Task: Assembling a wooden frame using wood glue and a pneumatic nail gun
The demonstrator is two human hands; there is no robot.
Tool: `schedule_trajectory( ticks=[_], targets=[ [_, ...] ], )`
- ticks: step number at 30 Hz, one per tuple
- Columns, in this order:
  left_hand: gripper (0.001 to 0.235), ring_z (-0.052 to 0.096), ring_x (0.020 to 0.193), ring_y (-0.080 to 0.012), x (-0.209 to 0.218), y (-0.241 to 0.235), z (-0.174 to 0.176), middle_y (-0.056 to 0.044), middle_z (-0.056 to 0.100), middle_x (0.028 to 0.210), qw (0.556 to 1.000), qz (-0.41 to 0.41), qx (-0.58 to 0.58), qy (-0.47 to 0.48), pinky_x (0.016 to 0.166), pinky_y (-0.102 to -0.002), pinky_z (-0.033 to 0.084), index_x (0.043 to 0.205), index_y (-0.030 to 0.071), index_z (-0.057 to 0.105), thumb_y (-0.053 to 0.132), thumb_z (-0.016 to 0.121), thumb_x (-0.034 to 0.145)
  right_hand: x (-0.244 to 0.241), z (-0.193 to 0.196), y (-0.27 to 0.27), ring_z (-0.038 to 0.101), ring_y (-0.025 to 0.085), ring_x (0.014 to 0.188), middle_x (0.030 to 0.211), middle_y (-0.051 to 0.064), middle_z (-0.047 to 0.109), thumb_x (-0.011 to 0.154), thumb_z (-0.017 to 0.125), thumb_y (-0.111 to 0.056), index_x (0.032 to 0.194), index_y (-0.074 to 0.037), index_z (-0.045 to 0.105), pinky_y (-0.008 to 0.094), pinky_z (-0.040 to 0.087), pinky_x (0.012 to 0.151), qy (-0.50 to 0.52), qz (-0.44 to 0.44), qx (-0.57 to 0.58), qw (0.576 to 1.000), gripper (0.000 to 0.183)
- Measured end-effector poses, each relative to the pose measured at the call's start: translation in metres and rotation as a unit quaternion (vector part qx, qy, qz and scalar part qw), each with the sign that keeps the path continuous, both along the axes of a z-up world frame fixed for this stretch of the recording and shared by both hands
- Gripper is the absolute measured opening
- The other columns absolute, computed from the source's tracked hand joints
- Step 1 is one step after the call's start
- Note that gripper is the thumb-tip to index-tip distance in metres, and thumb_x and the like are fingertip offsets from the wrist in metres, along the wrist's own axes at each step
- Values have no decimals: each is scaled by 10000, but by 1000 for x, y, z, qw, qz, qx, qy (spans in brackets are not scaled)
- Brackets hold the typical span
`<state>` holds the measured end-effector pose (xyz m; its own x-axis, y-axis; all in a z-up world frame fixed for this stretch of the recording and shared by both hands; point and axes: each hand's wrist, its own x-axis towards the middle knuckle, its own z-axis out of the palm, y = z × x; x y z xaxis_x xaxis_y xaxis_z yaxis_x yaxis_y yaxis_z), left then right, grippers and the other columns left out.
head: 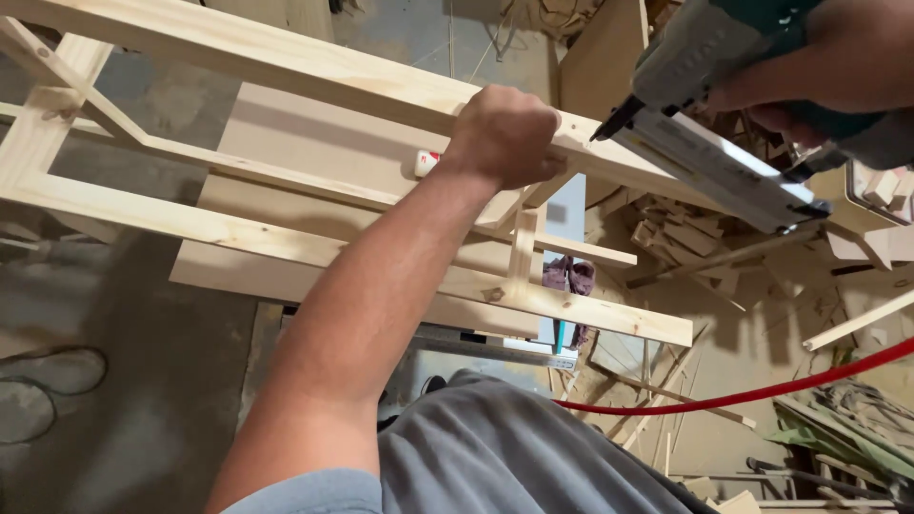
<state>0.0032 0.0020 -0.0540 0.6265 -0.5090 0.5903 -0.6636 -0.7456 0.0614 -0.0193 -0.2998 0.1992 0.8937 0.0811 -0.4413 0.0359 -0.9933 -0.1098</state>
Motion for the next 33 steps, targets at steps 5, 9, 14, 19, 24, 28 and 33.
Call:
schedule_trajectory(
  ticks=[5, 9, 14, 19, 24, 28, 33],
  targets=[
    [265, 544, 319, -122, -3, 0, 2, 88, 540, 396, 999, 17, 3, -49, 285, -274, 487, 571, 208, 713, 309, 710, 816, -28, -21, 101, 659, 355, 489, 502, 282, 731, 1081, 623, -156, 532, 176, 708, 420, 535, 645, 4, 7, -38, 999, 647],
    [364, 606, 351, -158, 1, -2, 2, 76, 622, 453, 999, 16, 20, -34, 306, -310, 526, 626, 218, 759, 491, 827, 857, -10, -38, 76, 629, 342, 459, 489, 267, 710, 1072, 606, -131, 598, 154, 736, 401, 502, 630, 0, 65, -10, 998, 568],
    [451, 613, 369, -135, 1, -1, 5, 101, 624, 468, 997, 27, 66, -11, 321, -291, 521, 663, 244, 768, 625, 804, 902, -5, -40, 79, 658, 334, 496, 514, 261, 736, 1089, 620, -204, 560, 152, 736, 401, 528, 680, 18, 51, -49, 997, 648],
    [370, 586, 349, -118, 1, -2, 3, 107, 600, 450, 997, 29, 57, -33, 297, -278, 486, 636, 243, 743, 519, 764, 882, 6, -47, 69, 679, 353, 475, 520, 265, 750, 1063, 650, -158, 652, 125, 759, 418, 560, 674, 23, 62, -54, 996, 510],
    [319, 592, 367, -130, 4, -4, 1, 91, 612, 463, 996, 36, 62, -45, 307, -301, 483, 622, 235, 726, 469, 711, 837, 13, -53, 60, 687, 330, 456, 456, 252, 744, 1049, 659, -153, 526, 150, 751, 384, 567, 703, 19, 89, -47, 995, 611],
    [329, 607, 378, -148, 2, -3, 4, 78, 629, 477, 998, 34, 59, -16, 321, -317, 509, 639, 219, 743, 475, 737, 845, 9, -51, 65, 677, 358, 460, 487, 277, 731, 1044, 693, -130, 600, 157, 763, 423, 564, 635, 5, 55, -28, 998, 532],
    [298, 589, 368, -142, 0, -2, 2, 80, 622, 469, 999, 25, 43, -1, 309, -308, 492, 620, 202, 733, 422, 749, 821, 10, -59, 61, 695, 325, 486, 499, 249, 754, 1046, 720, -202, 574, 136, 780, 395, 569, 695, -11, 50, -81, 995, 583]
  ],
)
